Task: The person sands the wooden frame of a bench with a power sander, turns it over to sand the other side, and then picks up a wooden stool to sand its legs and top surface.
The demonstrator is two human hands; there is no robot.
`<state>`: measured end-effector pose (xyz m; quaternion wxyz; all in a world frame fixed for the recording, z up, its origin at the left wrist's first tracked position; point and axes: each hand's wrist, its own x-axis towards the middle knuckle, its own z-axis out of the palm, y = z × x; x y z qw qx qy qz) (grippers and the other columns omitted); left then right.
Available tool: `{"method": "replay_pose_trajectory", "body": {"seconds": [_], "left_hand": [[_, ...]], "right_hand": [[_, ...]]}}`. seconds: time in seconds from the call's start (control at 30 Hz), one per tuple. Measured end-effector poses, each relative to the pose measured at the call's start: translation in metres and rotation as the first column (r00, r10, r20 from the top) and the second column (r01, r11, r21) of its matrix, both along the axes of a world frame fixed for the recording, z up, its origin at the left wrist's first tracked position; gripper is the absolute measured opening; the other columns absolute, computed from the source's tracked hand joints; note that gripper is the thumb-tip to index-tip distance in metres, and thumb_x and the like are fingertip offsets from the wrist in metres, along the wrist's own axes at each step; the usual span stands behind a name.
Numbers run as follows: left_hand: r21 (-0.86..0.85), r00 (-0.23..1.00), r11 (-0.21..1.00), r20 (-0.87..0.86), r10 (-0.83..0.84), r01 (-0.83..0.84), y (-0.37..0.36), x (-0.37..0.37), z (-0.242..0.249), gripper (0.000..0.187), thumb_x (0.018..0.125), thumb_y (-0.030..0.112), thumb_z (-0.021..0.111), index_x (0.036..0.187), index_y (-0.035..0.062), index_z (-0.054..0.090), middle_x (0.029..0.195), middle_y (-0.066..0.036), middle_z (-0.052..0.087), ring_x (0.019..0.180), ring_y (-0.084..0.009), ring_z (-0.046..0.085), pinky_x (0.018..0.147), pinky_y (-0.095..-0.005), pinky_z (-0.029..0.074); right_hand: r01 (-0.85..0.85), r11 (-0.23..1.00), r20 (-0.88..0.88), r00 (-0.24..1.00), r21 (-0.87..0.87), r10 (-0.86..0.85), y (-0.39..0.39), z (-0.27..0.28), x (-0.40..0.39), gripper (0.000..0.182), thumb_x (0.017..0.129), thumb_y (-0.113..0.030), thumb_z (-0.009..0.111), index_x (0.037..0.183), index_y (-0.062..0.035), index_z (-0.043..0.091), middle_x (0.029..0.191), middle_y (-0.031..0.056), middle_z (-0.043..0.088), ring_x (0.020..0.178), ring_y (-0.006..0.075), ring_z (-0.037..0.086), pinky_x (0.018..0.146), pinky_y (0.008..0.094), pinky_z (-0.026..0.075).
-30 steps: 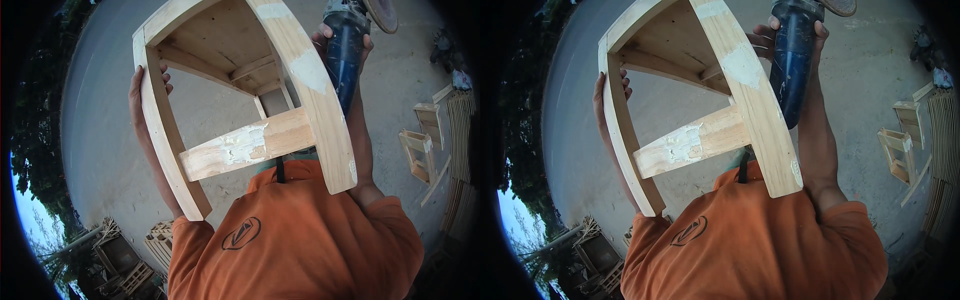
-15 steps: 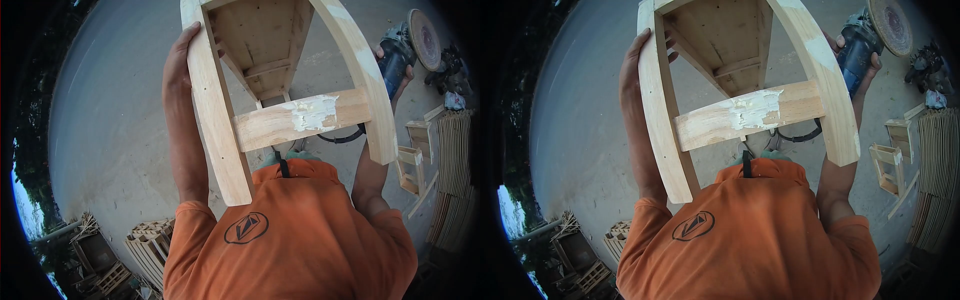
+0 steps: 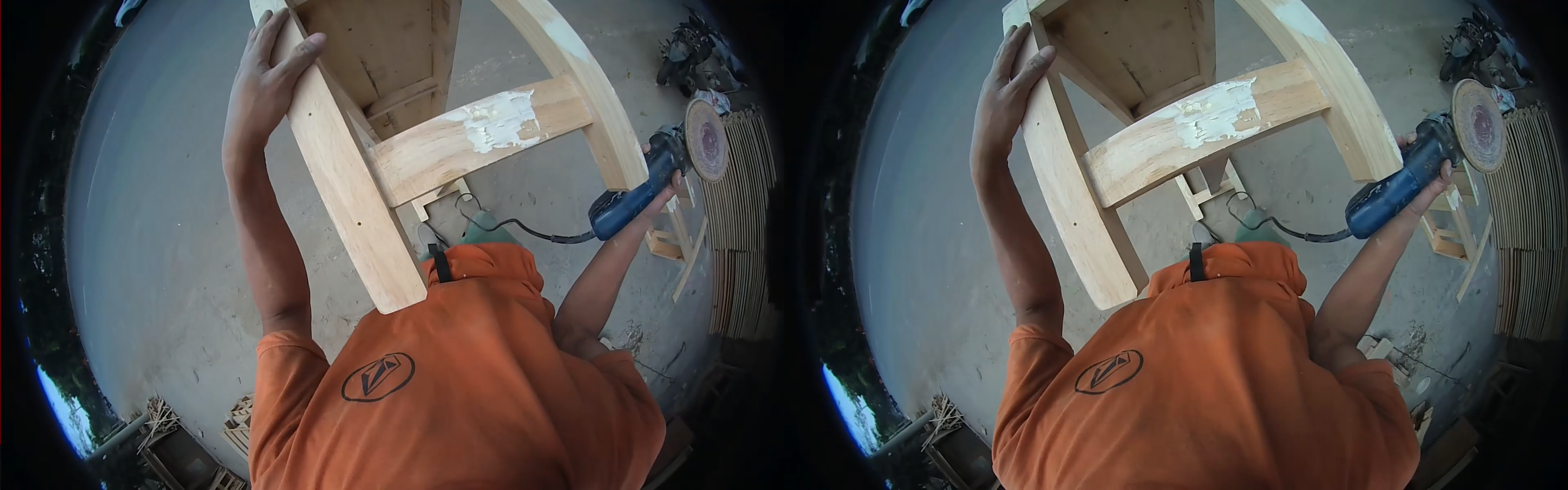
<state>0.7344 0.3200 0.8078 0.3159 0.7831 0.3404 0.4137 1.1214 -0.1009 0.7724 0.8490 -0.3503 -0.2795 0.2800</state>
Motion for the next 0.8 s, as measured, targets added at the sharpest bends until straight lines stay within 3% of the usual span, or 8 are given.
{"method": "replay_pose_trajectory", "body": {"seconds": [0.1,0.37,0.43,0.6,0.67,0.7,0.73,0.8], "left_hand": [[0.003,1.0,1.0,-0.004,-0.01,0.01,0.002,0.006,-0.001,0.09,0.081,0.064,0.068,0.148,0.0083,0.047,0.156,-0.02,0.039,0.136,-0.0364,0.048,0.114,-0.0437,0.038],[0.03,0.999,0.998,-0.02,-0.05,0.05,0.023,0.008,-0.01,0.086,0.087,0.059,0.063,0.152,0.0076,0.04,0.159,-0.02,0.032,0.146,-0.0335,0.034,0.118,-0.0417,0.031],[-0.128,0.932,0.981,0.35,-0.095,0.148,0.021,0.007,-0.014,0.082,0.092,0.049,0.064,0.151,0.0007,0.035,0.156,-0.023,0.033,0.143,-0.0355,0.036,0.115,-0.0428,0.034],[-0.667,0.501,0.74,0.612,0.612,-0.089,-0.038,0.006,-0.107,0.058,0.097,0.039,0.059,0.139,0.0026,0.042,0.135,-0.017,0.048,0.122,-0.0254,0.051,0.094,-0.0366,0.048],[-0.768,0.598,0.627,0.444,0.667,-0.13,-0.127,0.044,-0.168,0.041,0.096,0.03,0.062,0.125,0.0039,0.051,0.114,-0.009,0.056,0.102,-0.0157,0.055,0.081,-0.0319,0.048],[-0.8,0.716,0.597,0.382,0.584,-0.06,-0.173,0.074,-0.18,0.032,0.096,0.026,0.064,0.117,0.0045,0.055,0.103,-0.004,0.061,0.092,-0.0108,0.058,0.074,-0.0296,0.048],[-0.799,0.892,0.574,0.376,0.25,0.176,-0.222,0.096,-0.187,0.032,0.098,0.028,0.061,0.122,0.0071,0.057,0.111,-0.002,0.063,0.105,-0.0148,0.058,0.084,-0.031,0.047],[-0.653,0.809,0.494,0.359,-0.465,0.574,-0.298,0.141,-0.162,0.063,0.101,0.047,0.056,0.142,0.0,0.043,0.129,-0.015,0.057,0.119,-0.0257,0.057,0.099,-0.0375,0.047]], "right_hand": [[0.197,0.979,-0.104,0.974,-0.047,-0.2,-0.02,-0.019,-0.016,0.071,0.083,-0.058,0.067,0.116,0.0035,0.053,0.099,0.0177,0.061,0.082,0.0274,0.065,0.071,0.0386,0.058],[0.206,0.966,-0.129,0.965,-0.155,-0.226,-0.044,-0.053,-0.006,0.078,0.09,-0.073,0.051,0.114,0.0005,0.058,0.092,0.0132,0.062,0.075,0.0235,0.064,0.066,0.0347,0.056],[0.243,0.953,-0.146,0.952,-0.18,-0.27,-0.04,-0.043,-0.018,0.078,0.091,-0.073,0.048,0.115,0.0004,0.058,0.093,0.0131,0.063,0.074,0.0232,0.064,0.065,0.0341,0.056],[0.303,0.919,-0.208,0.911,-0.252,-0.357,-0.045,-0.025,-0.016,0.079,0.095,-0.073,0.039,0.116,0.0004,0.059,0.095,0.0129,0.065,0.074,0.0235,0.064,0.064,0.033,0.056],[0.311,0.893,-0.182,0.906,-0.325,-0.382,-0.054,-0.034,-0.012,0.075,0.096,-0.071,0.04,0.115,-0.0008,0.059,0.094,0.0126,0.065,0.075,0.0243,0.065,0.065,0.0335,0.056],[0.305,0.905,-0.181,0.913,-0.297,-0.366,-0.055,-0.036,-0.01,0.075,0.096,-0.071,0.04,0.115,-0.0008,0.059,0.094,0.0126,0.065,0.075,0.0243,0.065,0.065,0.0335,0.056],[0.287,0.902,-0.205,0.909,-0.322,-0.362,-0.058,-0.038,-0.007,0.074,0.096,-0.071,0.041,0.113,-0.0013,0.059,0.093,0.0121,0.065,0.075,0.0242,0.065,0.065,0.0337,0.056],[0.269,0.902,-0.224,0.908,-0.336,-0.354,-0.054,-0.036,-0.005,0.074,0.096,-0.071,0.042,0.112,-0.0018,0.059,0.093,0.0117,0.065,0.076,0.0241,0.065,0.065,0.034,0.056]]}}
